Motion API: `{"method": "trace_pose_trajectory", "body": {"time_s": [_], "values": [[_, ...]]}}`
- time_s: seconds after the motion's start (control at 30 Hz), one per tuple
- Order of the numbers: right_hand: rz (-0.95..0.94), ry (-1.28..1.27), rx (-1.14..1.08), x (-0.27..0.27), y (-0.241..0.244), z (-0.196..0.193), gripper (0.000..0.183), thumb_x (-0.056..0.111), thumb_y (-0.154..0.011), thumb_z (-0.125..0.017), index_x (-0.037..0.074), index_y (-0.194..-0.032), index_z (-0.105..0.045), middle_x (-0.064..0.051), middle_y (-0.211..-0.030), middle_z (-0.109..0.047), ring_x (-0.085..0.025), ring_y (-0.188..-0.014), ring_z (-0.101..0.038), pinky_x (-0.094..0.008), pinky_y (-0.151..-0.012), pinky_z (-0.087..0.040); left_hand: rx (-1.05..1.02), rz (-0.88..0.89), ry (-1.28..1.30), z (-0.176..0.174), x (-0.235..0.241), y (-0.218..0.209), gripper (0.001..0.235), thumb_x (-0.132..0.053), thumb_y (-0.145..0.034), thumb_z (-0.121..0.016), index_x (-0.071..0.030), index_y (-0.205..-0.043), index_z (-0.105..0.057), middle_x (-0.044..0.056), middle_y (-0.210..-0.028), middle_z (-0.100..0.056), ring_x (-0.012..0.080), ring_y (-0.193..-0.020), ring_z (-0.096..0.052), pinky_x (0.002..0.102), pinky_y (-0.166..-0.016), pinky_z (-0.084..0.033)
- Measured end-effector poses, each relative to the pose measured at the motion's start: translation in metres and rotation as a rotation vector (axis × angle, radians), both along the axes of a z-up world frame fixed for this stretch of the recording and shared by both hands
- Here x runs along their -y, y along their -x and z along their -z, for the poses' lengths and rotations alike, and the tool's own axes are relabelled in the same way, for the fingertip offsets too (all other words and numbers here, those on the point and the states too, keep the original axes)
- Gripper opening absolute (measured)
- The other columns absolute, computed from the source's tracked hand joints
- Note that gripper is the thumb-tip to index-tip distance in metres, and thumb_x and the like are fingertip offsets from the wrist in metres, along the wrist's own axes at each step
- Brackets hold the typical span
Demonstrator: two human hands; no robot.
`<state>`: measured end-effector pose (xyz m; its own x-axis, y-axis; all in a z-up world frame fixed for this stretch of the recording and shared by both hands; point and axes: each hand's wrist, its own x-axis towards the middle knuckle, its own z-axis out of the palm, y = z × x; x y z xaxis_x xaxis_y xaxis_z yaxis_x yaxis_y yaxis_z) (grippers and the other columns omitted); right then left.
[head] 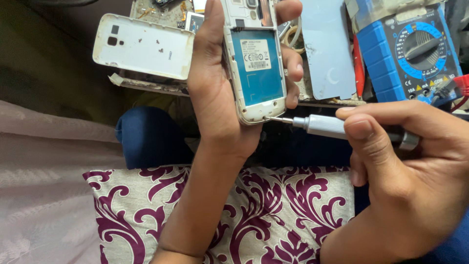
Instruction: The person unscrews the internal components of a mobile phone and then tests the device's electrical connections using a multimeter.
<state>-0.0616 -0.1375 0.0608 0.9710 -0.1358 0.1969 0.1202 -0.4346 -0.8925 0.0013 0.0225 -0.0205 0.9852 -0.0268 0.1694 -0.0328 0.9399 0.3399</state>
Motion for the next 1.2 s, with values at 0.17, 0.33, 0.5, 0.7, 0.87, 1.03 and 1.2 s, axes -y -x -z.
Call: {"method": "trace_pose_trajectory", "body": {"time_s": [0.17, 0.33, 0.5, 0.7, 0.87, 1.03, 1.2], "values": [[0.057, 0.048, -0.036, -0.006, 0.002, -0.002, 0.02, 0.015, -0.1, -0.076, -0.004, -0.101, -0.072, -0.004, -0.063, -0.058, -0.005, -0.05, -0.047, -0.019, -0.047, -0.034, 0.024, -0.015, 0.004, 0.002, 0.001, 0.001, 0.052, -0.044, -0.12, -0.04, 0.006, -0.117, -0.053, 0.021, -0.114, -0.062, 0.0297, -0.081, -0.069, 0.037, -0.055, -0.057], [0.141, 0.143, -0.076, -0.016, 0.01, -0.008, 0.017, 0.016, -0.099, -0.077, -0.001, -0.101, -0.074, -0.002, -0.064, -0.057, -0.004, -0.052, -0.044, -0.019, -0.049, -0.031, 0.026, -0.062, -0.059, 0.005, 0.005, 0.002, 0.051, -0.045, -0.119, -0.043, 0.004, -0.116, -0.056, 0.018, -0.102, -0.066, 0.0265, -0.077, -0.068, 0.035, -0.055, -0.055], [0.067, 0.324, -0.016, -0.017, 0.015, -0.008, 0.022, 0.019, -0.108, -0.073, -0.002, -0.1, -0.074, 0.0, -0.068, -0.061, -0.003, -0.057, -0.049, -0.02, -0.057, -0.036, 0.072, -0.12, -0.148, 0.014, 0.012, 0.006, 0.045, -0.043, -0.123, -0.049, 0.0, -0.121, -0.057, 0.015, -0.092, -0.062, 0.0199, -0.075, -0.062, 0.029, -0.057, -0.05], [-0.076, 0.405, -0.001, -0.008, 0.004, -0.009, 0.02, 0.017, -0.1, -0.077, -0.003, -0.097, -0.074, 0.0, -0.06, -0.06, -0.004, -0.051, -0.052, -0.02, -0.048, -0.038, 0.006, -0.131, -0.147, 0.017, 0.014, 0.008, 0.042, -0.041, -0.123, -0.05, 0.0, -0.119, -0.054, 0.013, -0.089, -0.056, 0.0182, -0.076, -0.059, 0.028, -0.059, -0.048], [-0.151, 0.395, -0.049, -0.008, 0.0, -0.013, 0.015, 0.014, -0.096, -0.076, -0.001, -0.096, -0.075, 0.001, -0.06, -0.063, -0.003, -0.049, -0.057, -0.018, -0.044, -0.042, 0.077, -0.167, -0.233, 0.029, 0.016, 0.008, 0.041, -0.043, -0.12, -0.049, -0.002, -0.116, -0.055, 0.011, -0.087, -0.054, 0.0143, -0.074, -0.053, 0.027, -0.061, -0.044], [-0.296, 0.512, 0.083, 0.003, -0.009, -0.013, 0.016, 0.005, -0.091, -0.08, -0.007, -0.101, -0.075, -0.008, -0.07, -0.066, -0.009, -0.059, -0.061, -0.02, -0.053, -0.045, 0.063, -0.155, -0.288, 0.039, 0.022, 0.005, 0.04, -0.043, -0.12, -0.047, -0.004, -0.121, -0.055, 0.007, -0.085, -0.051, 0.0118, -0.073, -0.052, 0.026, -0.061, -0.044], [-0.411, 0.492, 0.201, 0.011, -0.02, -0.009, 0.025, -0.011, -0.079, -0.083, -0.01, -0.102, -0.073, -0.017, -0.089, -0.07, -0.017, -0.071, -0.068, -0.024, -0.062, -0.051, 0.052, -0.155, -0.28, 0.037, 0.019, 0.003, 0.043, -0.044, -0.121, -0.046, -0.003, -0.127, -0.055, 0.008, -0.092, -0.056, 0.014, -0.077, -0.056, 0.026, -0.059, -0.044]]}}
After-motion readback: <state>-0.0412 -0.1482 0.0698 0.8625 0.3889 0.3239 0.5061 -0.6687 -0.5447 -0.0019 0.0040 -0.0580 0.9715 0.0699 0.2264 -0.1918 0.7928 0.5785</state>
